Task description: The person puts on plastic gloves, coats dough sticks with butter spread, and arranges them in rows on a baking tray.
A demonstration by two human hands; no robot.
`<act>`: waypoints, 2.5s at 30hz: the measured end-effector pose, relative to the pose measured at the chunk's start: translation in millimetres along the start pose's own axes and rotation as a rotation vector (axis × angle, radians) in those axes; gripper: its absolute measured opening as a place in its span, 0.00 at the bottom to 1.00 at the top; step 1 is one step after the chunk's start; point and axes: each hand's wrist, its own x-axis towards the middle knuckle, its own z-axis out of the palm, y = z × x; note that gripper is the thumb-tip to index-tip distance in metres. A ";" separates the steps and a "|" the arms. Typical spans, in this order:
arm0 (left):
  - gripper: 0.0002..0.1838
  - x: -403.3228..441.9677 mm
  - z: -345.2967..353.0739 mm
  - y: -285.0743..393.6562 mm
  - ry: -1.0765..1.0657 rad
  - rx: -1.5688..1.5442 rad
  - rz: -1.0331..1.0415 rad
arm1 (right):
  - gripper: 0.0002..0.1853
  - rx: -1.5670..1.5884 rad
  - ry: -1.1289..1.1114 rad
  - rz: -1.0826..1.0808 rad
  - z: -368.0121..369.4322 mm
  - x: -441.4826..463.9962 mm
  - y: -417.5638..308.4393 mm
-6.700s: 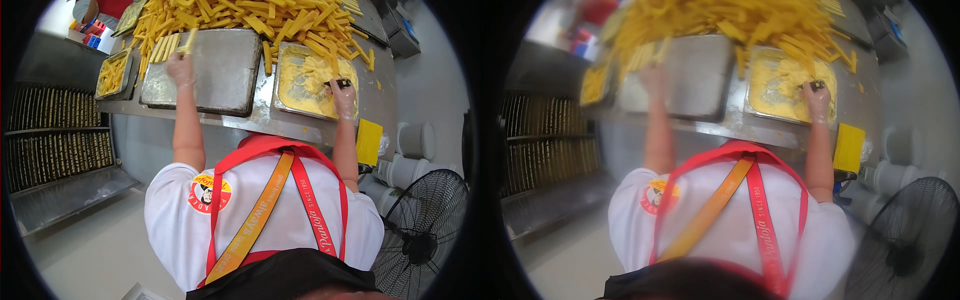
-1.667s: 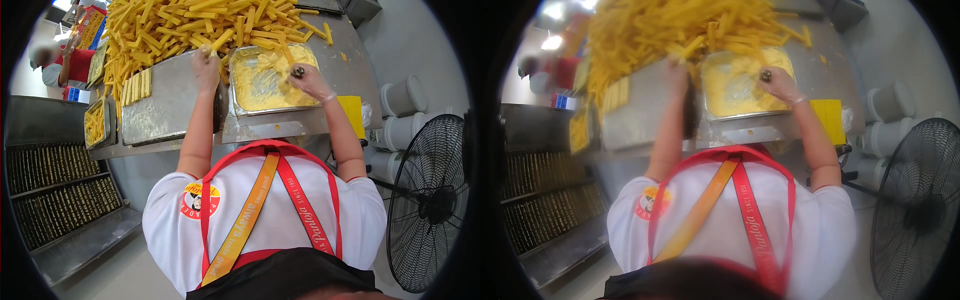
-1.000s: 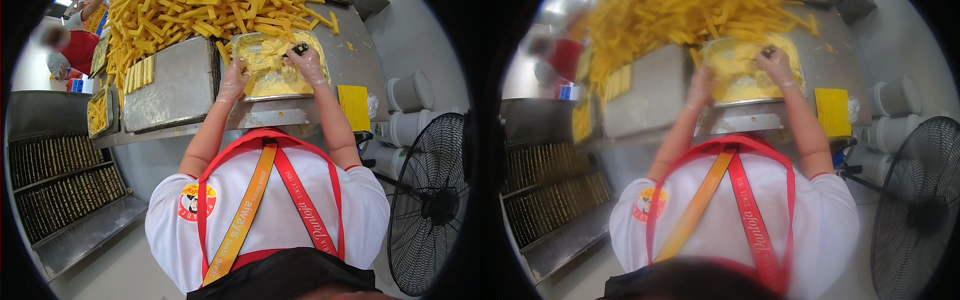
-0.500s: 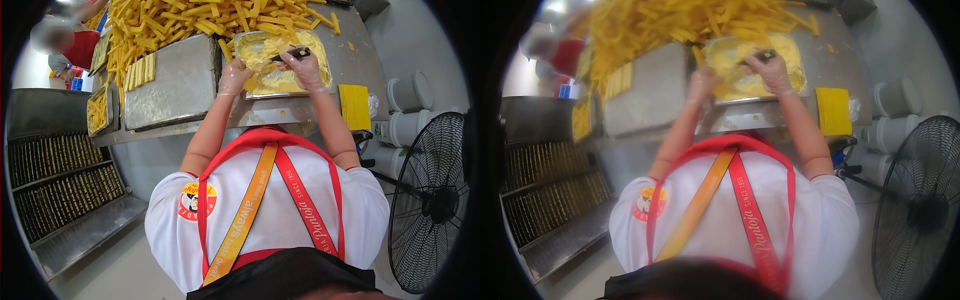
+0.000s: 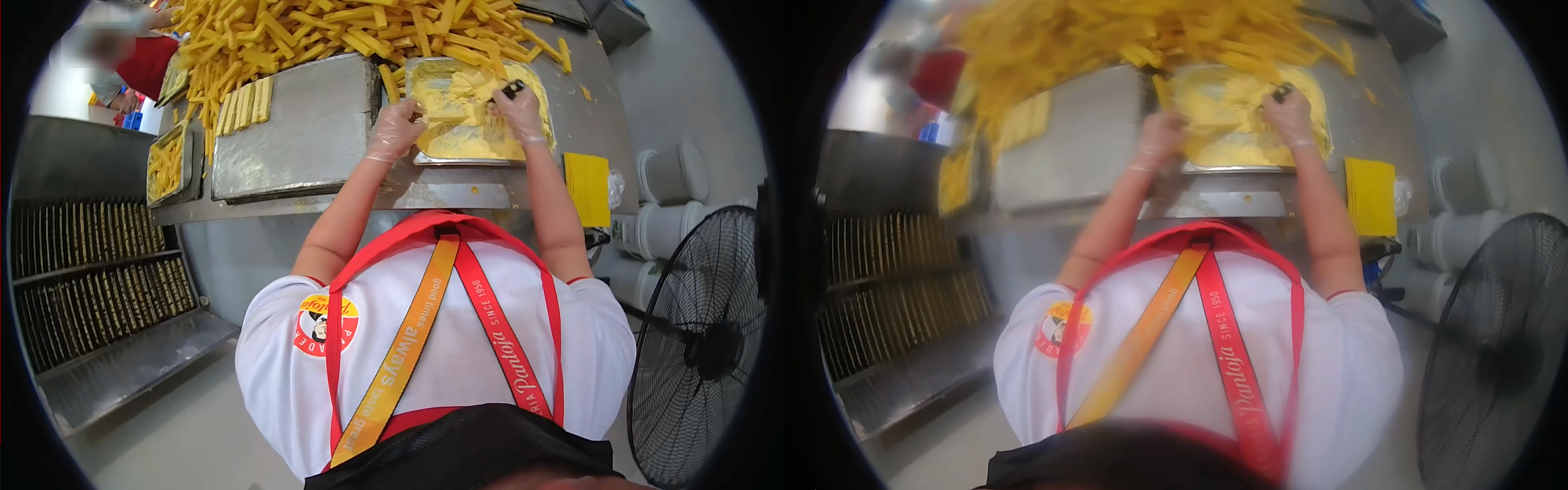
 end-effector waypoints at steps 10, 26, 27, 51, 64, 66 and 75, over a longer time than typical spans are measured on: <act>0.16 13.2 -171.4 -123.7 0.787 0.405 -0.333 | 0.07 0.315 0.070 0.164 -2.7 -21.9 3.4; 0.22 39.3 -191.8 -126.9 0.806 0.670 -0.172 | 0.11 0.112 -0.183 0.059 14.8 -6.5 8.5; 0.23 54.7 -192.9 -133.3 0.736 0.677 -0.100 | 0.11 0.090 -0.068 0.063 10.8 5.2 17.1; 0.11 107.3 -134.9 -30.3 0.292 0.196 0.402 | 0.07 -0.624 -0.032 -0.576 29.4 -26.5 -43.7; 0.16 0.3 -21.9 31.6 -0.247 -0.216 -0.202 | 0.09 -0.271 -0.553 -0.035 -57.1 -13.6 -38.5; 0.16 0.0 -8.6 19.3 -0.116 -0.047 -0.047 | 0.08 -0.238 -0.611 0.114 -67.3 -5.8 -43.8; 0.15 3.3 11.3 18.9 -0.024 0.068 0.015 | 0.07 0.502 -0.212 0.012 -13.7 -30.9 -35.0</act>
